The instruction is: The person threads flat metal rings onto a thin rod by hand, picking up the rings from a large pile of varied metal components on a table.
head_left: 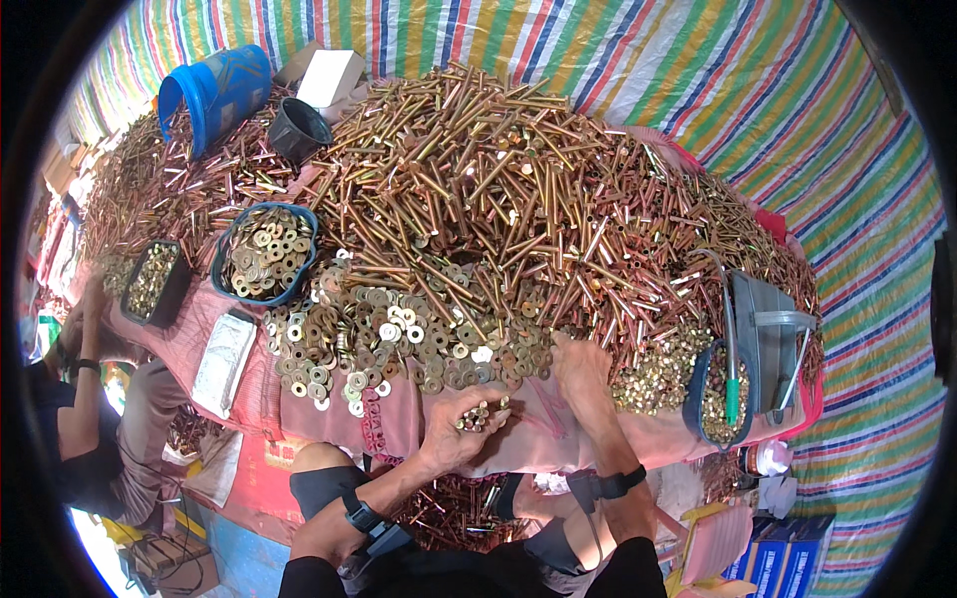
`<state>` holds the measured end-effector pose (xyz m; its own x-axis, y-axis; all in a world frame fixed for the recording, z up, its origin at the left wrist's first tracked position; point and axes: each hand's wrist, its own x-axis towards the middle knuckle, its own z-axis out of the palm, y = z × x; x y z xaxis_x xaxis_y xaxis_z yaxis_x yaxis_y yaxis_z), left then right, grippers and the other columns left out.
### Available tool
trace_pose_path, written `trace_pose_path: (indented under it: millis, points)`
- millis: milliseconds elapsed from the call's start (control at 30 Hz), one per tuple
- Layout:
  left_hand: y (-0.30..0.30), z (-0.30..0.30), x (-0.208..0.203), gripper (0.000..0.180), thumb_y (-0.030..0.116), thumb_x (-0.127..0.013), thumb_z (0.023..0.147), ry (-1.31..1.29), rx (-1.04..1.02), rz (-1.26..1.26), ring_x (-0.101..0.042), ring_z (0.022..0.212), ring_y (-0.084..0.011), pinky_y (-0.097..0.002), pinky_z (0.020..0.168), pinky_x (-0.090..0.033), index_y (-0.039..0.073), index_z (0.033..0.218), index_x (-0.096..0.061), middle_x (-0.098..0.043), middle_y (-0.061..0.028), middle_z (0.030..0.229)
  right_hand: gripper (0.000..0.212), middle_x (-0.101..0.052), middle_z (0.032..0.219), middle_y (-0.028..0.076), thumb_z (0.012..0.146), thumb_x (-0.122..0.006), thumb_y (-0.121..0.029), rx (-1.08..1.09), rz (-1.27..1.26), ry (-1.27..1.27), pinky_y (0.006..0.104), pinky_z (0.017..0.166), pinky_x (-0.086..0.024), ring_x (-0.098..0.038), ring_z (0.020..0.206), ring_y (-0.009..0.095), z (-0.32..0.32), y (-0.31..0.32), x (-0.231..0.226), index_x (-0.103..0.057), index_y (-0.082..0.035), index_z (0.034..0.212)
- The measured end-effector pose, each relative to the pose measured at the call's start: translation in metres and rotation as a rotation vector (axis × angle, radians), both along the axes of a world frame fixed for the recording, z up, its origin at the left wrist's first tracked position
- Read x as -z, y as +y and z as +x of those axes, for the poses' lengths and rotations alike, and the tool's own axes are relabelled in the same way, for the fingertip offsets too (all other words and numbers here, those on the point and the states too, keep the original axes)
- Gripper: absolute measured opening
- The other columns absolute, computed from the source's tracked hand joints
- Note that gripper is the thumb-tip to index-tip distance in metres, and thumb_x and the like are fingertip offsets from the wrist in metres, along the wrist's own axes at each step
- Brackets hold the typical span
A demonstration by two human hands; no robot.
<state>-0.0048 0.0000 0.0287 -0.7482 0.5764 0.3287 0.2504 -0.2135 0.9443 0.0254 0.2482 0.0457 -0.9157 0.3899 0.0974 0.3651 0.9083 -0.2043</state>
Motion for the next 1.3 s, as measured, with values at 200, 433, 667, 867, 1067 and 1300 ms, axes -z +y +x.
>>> trace_pose_path:
  millis: [200,433,667,867,1067,1300]
  points:
    - [-0.003,-0.001,-0.004,0.027,0.005,-0.079,0.093,0.008,0.023,-0.047,-0.069,0.09,-0.0144,-0.03,0.08,-0.055,0.002,0.12,-0.074,-0.074,-0.0095,0.103,0.015,-0.068,0.07,0.022,0.095,-0.065,-0.016,-0.077,0.042,0.094,0.0542,0.064,-0.054,-0.071,0.07,0.042,-0.003,0.005,-0.001,-0.074,-0.005,0.091]
    - [-0.002,0.001,-0.002,0.029,-0.001,-0.08,0.091,-0.015,0.008,-0.034,-0.07,0.091,-0.016,-0.0306,0.081,-0.056,0.001,0.118,-0.072,-0.075,-0.0087,0.104,0.016,-0.071,0.077,0.018,0.093,-0.071,-0.016,-0.003,-0.186,0.234,0.0455,0.062,-0.055,-0.072,0.069,0.031,0.002,0.005,-0.001,-0.069,0.0,0.096]
    - [-0.001,0.005,0.0,0.026,0.006,-0.079,0.095,-0.154,0.025,-0.018,-0.068,0.093,-0.0106,-0.0273,0.081,-0.055,0.003,0.12,-0.073,-0.075,-0.0054,0.104,0.022,-0.072,0.099,0.014,0.101,-0.066,-0.015,0.096,-1.358,0.331,0.0294,0.064,-0.057,-0.07,0.073,0.017,0.029,-0.005,-0.016,-0.067,0.003,0.112]
    - [-0.001,0.009,0.008,0.025,0.011,-0.078,0.096,-0.158,0.018,-0.055,-0.071,0.097,-0.0133,-0.0295,0.085,-0.057,0.005,0.12,-0.074,-0.078,-0.0097,0.107,0.04,-0.071,0.098,0.01,0.106,-0.063,-0.016,-0.093,-1.494,0.299,0.0271,0.07,-0.054,-0.066,0.079,0.014,0.049,-0.031,-0.027,-0.06,0.011,0.136]
    - [-0.005,0.003,0.001,0.029,0.015,-0.079,0.095,-0.031,0.002,-0.089,-0.074,0.105,-0.0218,-0.0364,0.094,-0.057,0.004,0.122,-0.073,-0.078,-0.0111,0.112,0.037,-0.073,0.101,0.013,0.1,-0.07,-0.011,-0.173,-1.372,0.374,0.0294,0.077,-0.059,-0.071,0.084,0.017,0.049,-0.056,-0.038,-0.063,0.012,0.128]
    - [0.001,0.005,0.001,0.02,0.013,-0.077,0.096,-0.018,-0.064,0.04,-0.074,0.094,-0.0188,-0.0348,0.084,-0.058,0.004,0.114,-0.075,-0.078,-0.0113,0.102,0.026,-0.069,0.115,0.011,0.096,-0.069,-0.002,-0.269,-1.091,0.186,0.0291,0.091,-0.054,-0.067,0.106,0.018,0.058,-0.061,-0.047,-0.07,0.008,0.12]
